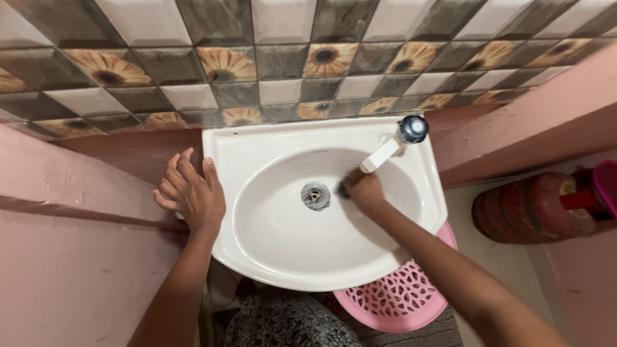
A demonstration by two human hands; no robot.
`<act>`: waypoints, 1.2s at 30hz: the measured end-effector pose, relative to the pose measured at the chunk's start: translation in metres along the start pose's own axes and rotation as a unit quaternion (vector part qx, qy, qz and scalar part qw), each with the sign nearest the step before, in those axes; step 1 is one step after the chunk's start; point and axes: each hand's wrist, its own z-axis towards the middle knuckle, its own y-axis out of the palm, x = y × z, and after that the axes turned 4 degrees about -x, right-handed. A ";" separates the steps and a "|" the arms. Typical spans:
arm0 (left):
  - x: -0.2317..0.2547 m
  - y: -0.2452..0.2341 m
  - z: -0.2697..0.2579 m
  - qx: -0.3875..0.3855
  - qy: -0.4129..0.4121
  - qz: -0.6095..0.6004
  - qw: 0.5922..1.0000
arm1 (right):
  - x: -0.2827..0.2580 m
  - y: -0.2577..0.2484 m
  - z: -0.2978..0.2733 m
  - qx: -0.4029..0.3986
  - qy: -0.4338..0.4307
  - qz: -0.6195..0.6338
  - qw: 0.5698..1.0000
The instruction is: The person scrubs a white bathroom sink with a steel wool pad under running water. They clean the basin, the drain area, and the faucet, then rinse the pad and continue scrubbing the sink surface.
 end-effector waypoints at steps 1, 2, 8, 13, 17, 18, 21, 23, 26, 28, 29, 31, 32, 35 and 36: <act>0.000 -0.001 -0.001 -0.001 0.000 -0.002 1.000 | 0.014 -0.021 -0.022 -0.040 -0.046 -0.132 0.989; -0.001 -0.002 -0.002 0.000 -0.002 -0.004 1.000 | 0.019 -0.042 -0.049 -0.081 -0.092 -0.263 0.957; -0.002 -0.002 0.000 0.000 -0.007 -0.005 1.000 | -0.070 -0.104 -0.103 -0.445 -0.085 0.062 0.889; -0.002 -0.002 0.000 -0.007 -0.011 -0.010 1.000 | -0.187 -0.029 -0.105 -0.320 -0.182 0.363 0.856; -0.004 0.002 0.001 -0.006 -0.004 0.000 1.000 | -0.174 0.032 -0.048 -0.128 -0.151 0.340 0.919; -0.004 0.003 0.002 -0.008 -0.005 0.002 1.000 | -0.158 0.039 -0.029 -0.107 -0.049 0.317 0.941; -0.005 0.002 0.004 -0.010 -0.005 0.007 1.000 | -0.130 0.049 0.001 -0.025 0.023 0.274 0.961; -0.004 0.001 0.002 -0.013 -0.003 0.003 1.000 | -0.142 0.055 -0.015 -0.011 -0.019 0.308 0.951; -0.002 0.000 0.002 -0.014 -0.007 0.000 1.000 | -0.181 0.049 -0.054 -0.192 -0.127 0.385 0.894; -0.002 -0.001 0.001 -0.010 -0.002 0.000 1.000 | -0.185 0.036 -0.068 -0.280 -0.137 0.376 0.872; -0.002 -0.001 0.001 -0.008 0.001 -0.001 1.000 | -0.175 0.027 -0.064 -0.284 -0.124 0.353 0.883; -0.003 -0.001 0.000 -0.007 0.002 0.001 1.000 | -0.145 0.013 -0.055 -0.293 -0.098 0.309 0.899; -0.003 -0.001 0.001 -0.005 0.002 0.002 1.000 | -0.134 0.008 -0.048 -0.250 -0.056 0.256 0.932; -0.004 0.001 0.000 -0.009 -0.005 -0.001 1.000 | -0.133 -0.004 -0.053 -0.198 0.042 0.209 0.957; -0.003 0.003 0.000 -0.002 0.001 -0.001 1.000 | -0.152 -0.002 -0.066 -0.231 0.049 0.270 0.933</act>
